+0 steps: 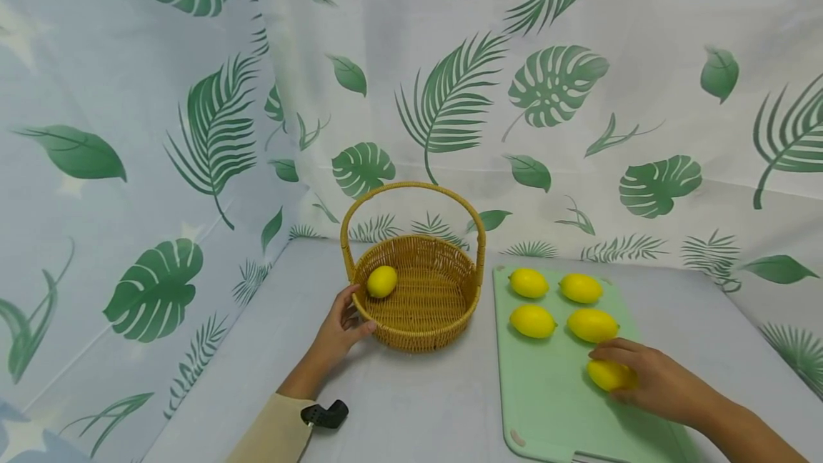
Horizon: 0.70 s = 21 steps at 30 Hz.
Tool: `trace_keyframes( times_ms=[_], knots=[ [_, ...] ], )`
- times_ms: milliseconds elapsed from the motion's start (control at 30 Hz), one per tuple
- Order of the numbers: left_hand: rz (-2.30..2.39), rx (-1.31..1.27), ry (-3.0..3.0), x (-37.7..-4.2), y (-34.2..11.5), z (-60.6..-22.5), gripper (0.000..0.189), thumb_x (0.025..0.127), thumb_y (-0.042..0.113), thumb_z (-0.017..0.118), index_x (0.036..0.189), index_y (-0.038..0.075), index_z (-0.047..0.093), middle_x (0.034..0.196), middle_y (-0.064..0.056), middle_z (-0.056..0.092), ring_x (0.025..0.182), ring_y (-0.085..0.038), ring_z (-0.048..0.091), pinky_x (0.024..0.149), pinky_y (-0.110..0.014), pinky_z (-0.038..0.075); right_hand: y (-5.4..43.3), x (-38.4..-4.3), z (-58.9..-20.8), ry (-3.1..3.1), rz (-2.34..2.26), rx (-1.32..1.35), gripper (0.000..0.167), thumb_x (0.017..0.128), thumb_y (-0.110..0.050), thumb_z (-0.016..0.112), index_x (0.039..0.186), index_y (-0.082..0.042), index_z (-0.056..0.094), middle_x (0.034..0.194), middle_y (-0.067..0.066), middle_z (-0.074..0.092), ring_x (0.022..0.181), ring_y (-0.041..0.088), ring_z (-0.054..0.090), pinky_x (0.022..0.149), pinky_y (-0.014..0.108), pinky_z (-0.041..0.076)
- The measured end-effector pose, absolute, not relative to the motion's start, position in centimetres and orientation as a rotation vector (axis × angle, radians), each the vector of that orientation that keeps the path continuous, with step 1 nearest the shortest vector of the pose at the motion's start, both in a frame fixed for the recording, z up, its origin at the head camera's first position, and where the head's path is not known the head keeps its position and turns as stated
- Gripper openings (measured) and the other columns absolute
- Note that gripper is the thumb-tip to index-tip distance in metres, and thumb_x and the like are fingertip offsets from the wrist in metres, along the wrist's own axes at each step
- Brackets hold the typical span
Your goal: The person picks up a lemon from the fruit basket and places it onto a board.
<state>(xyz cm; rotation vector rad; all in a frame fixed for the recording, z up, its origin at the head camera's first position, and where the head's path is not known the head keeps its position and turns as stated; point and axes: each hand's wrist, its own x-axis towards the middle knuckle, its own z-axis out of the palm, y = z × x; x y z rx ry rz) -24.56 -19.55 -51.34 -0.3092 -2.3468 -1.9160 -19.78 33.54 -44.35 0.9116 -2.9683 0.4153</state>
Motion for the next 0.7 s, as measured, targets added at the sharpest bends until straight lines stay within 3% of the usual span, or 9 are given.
trace_keyframes(
  times_ms=[467,700],
  knots=[
    [-1.963,-0.339,-2.404,-23.0,-19.3,-48.5,0.086,0.089,0.015,0.073,0.155,0.009,0.019,0.156,-0.021,0.022,0.14,-0.037,0.029,0.111,-0.052,0.03,33.4,-19.9,-44.3,-2.92,0.377,0.929,0.056,0.067,-0.032,0.088,0.117,-0.022,0.067,0.119,-0.005,0.061,0.101,0.02,0.06,0.084,0.043,0.055],
    [-1.951,-0.334,-2.364,-24.1,-19.6,-50.5,0.084,0.088,0.014,0.074,0.154,0.015,0.023,0.155,-0.017,0.026,0.138,-0.033,0.033,0.11,-0.051,0.032,33.3,-19.9,-44.0,-2.922,0.387,0.939,0.055,0.068,-0.032,0.087,0.118,-0.021,0.067,0.119,-0.005,0.061,0.102,0.021,0.06,0.084,0.042,0.055]
  ],
)
